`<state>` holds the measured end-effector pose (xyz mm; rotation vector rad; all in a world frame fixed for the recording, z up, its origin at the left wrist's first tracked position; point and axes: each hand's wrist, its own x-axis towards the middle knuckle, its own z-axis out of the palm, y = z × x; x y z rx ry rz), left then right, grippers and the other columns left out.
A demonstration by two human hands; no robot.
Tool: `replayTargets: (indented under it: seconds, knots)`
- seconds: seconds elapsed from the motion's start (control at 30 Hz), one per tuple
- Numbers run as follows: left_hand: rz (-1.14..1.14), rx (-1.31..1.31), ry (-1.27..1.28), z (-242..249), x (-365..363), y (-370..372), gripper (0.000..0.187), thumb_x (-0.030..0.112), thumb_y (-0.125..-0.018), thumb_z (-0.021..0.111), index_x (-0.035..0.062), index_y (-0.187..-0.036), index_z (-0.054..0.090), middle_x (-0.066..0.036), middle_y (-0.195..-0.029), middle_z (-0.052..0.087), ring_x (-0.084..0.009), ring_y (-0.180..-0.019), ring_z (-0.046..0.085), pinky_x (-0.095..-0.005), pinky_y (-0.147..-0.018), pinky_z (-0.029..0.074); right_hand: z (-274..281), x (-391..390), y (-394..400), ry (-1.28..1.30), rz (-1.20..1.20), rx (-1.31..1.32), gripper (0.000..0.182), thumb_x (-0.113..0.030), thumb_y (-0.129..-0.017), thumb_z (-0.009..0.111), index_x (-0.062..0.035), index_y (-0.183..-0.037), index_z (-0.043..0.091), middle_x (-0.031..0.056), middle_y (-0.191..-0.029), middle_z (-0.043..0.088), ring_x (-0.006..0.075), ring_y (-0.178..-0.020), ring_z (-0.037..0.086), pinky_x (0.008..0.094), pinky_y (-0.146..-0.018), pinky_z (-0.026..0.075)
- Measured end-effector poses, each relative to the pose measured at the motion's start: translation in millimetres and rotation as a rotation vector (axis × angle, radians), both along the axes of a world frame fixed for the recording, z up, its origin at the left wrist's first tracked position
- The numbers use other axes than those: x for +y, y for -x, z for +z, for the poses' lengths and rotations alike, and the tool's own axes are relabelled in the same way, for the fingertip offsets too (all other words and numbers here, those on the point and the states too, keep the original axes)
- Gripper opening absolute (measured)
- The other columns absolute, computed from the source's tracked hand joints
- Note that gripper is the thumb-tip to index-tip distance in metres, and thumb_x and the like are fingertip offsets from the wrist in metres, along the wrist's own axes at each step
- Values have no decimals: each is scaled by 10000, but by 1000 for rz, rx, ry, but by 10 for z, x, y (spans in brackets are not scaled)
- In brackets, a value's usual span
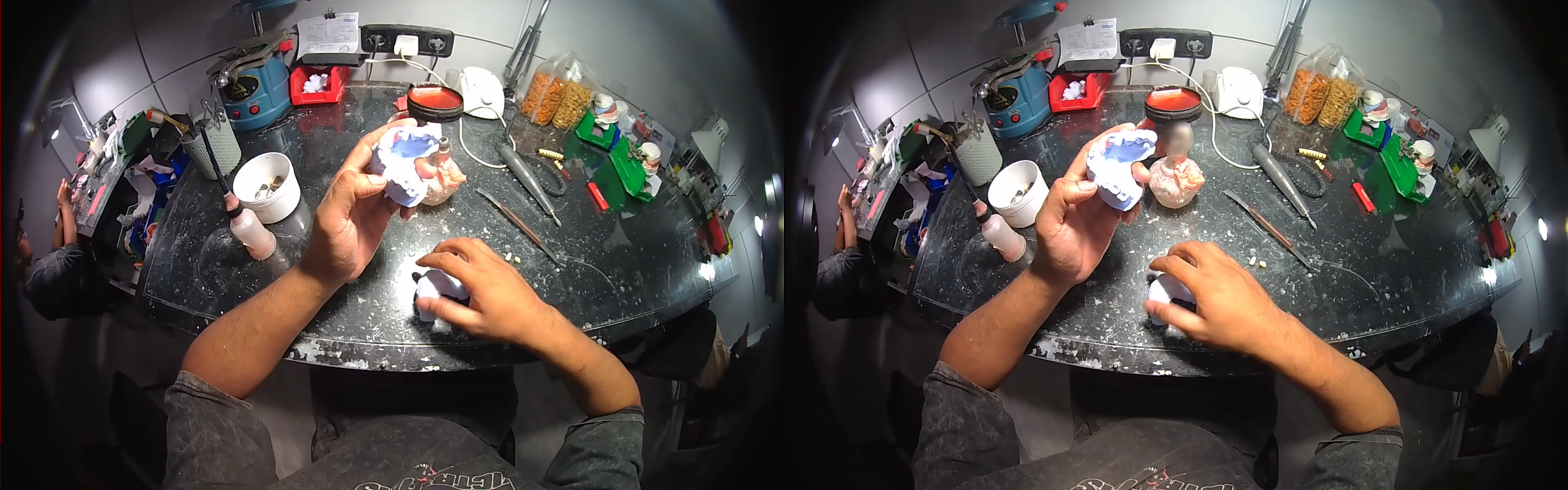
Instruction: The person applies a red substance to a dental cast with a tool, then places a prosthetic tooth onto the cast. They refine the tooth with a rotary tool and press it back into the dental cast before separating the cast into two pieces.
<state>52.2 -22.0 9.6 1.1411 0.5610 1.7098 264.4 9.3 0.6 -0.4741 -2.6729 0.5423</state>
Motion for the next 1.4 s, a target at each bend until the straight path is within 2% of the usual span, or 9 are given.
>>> replayTargets:
  seconds: [0.07,0.27,0.37,0.47,0.53,0.73,0.8,0.97,1.4]
  knots:
    - [13,13,2,33,-25,-41,688,273,-838,455,-6,-1452,320,-120,-1144,608,-150,-975,563,-281,-769,437,66,-109,-19,-260,-94,17,524,-410,-830,702,-53,-1194,583,188,-1107,562,326,-1024,565,412,-891,468]
    - [29,68,7,32,-32,-55,659,289,-867,460,-3,-1445,333,-109,-1152,612,-135,-980,567,-267,-780,431,65,-124,-120,-168,-98,-111,644,-398,-746,766,-44,-1241,556,155,-1010,580,315,-896,598,409,-798,513]
    - [-3,119,-12,4,-16,34,624,307,-890,465,-4,-1422,362,-107,-1194,594,-136,-1017,566,-265,-836,433,296,69,-164,67,-142,192,661,-223,-719,777,-23,-1298,527,160,-1109,609,269,-978,627,343,-873,506]
    - [-5,176,-45,-4,-43,-33,601,323,-905,478,-5,-1399,385,-116,-1236,573,-155,-1080,567,-275,-942,419,430,326,-41,-58,1,681,748,-65,-634,814,-6,-1319,518,151,-1230,607,277,-1110,607,359,-967,483]
    - [4,212,-63,-14,-34,-73,641,359,-875,521,-14,-1381,394,-137,-1264,543,-186,-1169,539,-314,-1060,358,490,432,50,-283,105,691,766,-45,-613,821,-3,-1318,523,159,-1262,598,296,-1156,591,376,-999,472]
    - [76,337,-83,-15,-53,-116,719,383,-832,551,-18,-1396,356,-161,-1372,471,-224,-1284,458,-364,-1089,339,285,486,190,-426,200,739,731,-52,-590,813,6,-1276,564,176,-1264,597,318,-1182,579,423,-1010,472]
    - [58,352,-58,-33,-53,-114,720,379,-834,547,-26,-1396,352,-169,-1376,467,-227,-1288,456,-366,-1095,335,157,530,125,-506,156,705,740,-130,-626,821,50,-1276,516,239,-1238,587,361,-1154,589,436,-983,485]
    - [18,368,-37,-105,-33,-164,705,357,-838,551,-39,-1385,351,-175,-1348,473,-231,-1252,478,-359,-1070,363,113,459,78,-336,106,694,721,-106,-585,789,5,-1268,588,170,-1243,593,320,-1137,586,422,-990,478]
    - [76,400,-72,-121,-2,-181,706,369,-823,540,-35,-1375,364,-188,-1358,450,-242,-1268,454,-374,-1081,348,90,483,95,-325,156,683,737,-125,-609,800,-6,-1298,569,156,-1254,584,314,-1154,579,434,-993,464]
